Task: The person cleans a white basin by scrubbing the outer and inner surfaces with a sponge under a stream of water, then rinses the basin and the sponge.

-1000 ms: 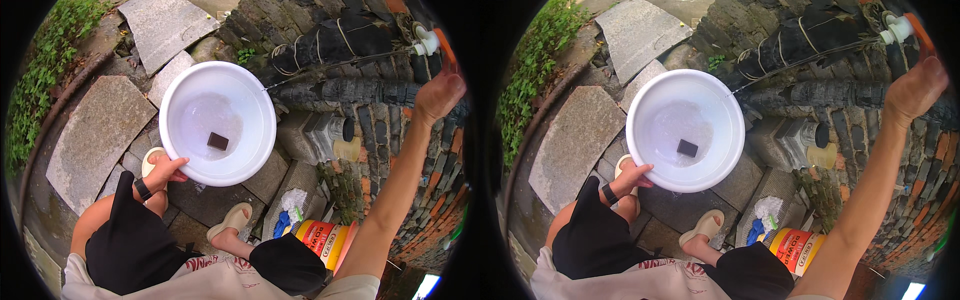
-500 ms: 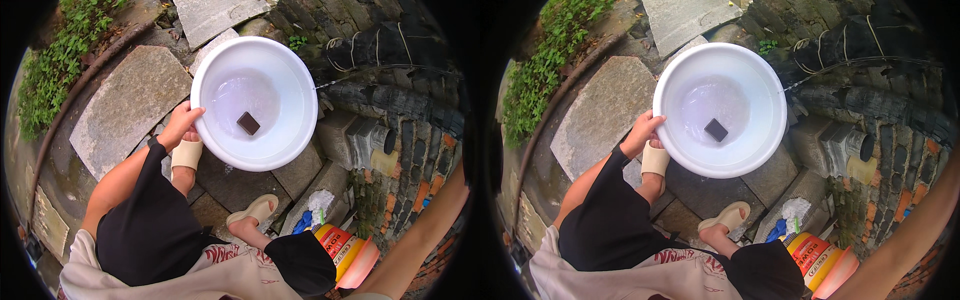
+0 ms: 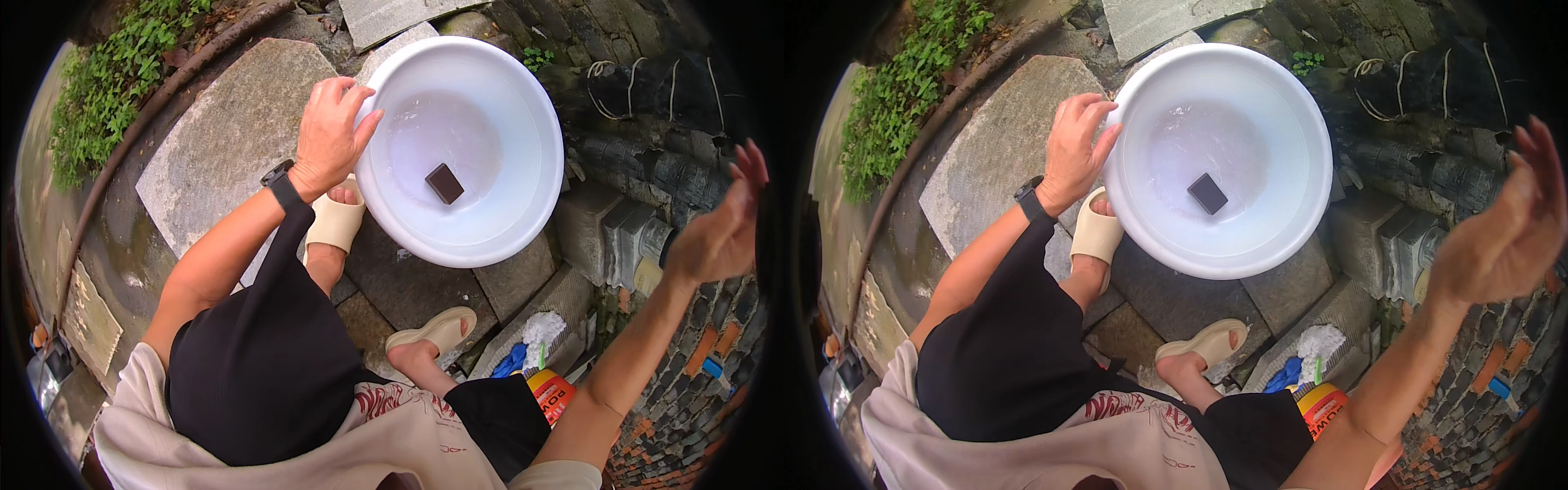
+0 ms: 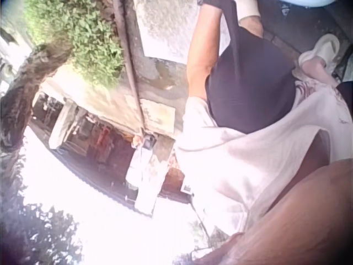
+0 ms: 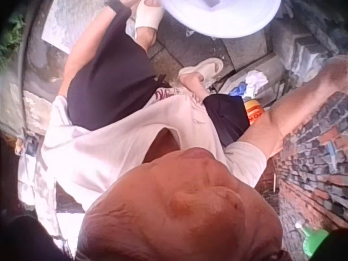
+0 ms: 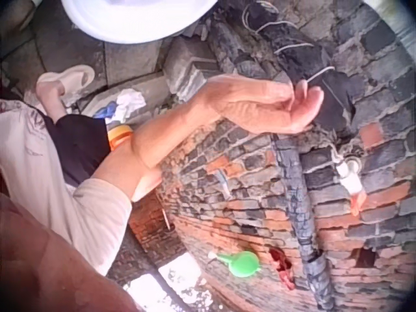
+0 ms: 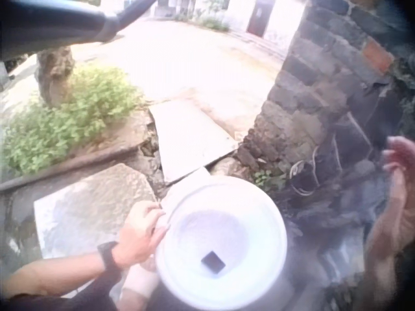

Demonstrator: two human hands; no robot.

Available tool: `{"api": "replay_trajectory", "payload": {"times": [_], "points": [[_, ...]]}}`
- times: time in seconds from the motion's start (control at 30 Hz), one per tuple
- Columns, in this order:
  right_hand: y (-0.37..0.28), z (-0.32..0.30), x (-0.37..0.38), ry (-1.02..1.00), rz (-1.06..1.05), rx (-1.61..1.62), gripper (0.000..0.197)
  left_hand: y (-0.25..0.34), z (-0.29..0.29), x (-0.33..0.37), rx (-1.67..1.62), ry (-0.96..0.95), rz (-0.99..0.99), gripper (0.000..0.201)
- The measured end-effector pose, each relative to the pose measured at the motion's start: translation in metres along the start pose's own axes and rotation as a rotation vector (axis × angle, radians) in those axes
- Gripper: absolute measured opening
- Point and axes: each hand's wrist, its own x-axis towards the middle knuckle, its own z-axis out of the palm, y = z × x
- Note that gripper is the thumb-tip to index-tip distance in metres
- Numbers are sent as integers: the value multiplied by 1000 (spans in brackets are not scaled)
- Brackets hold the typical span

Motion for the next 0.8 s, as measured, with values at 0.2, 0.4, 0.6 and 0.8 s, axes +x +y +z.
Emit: {"api": "replay_trajectory", "payload": {"times": [0.2, 0.4, 0.6, 0.8], "points": [[-13, 136, -254, -1120, 796, -8, 62, -14, 18, -51, -859, -588, -769, 42], [-47, 179, -292, -1335, 507, -21, 51, 6, 21, -56, -1232, -493, -948, 35], [-11, 181, -267, -1076, 1156, 202, 49, 17, 27, -26, -1230, -336, -799, 45], [-24, 175, -239, -405, 1752, 1610, 46, -4, 35, -19, -1405, -162, -1020, 49]]}}
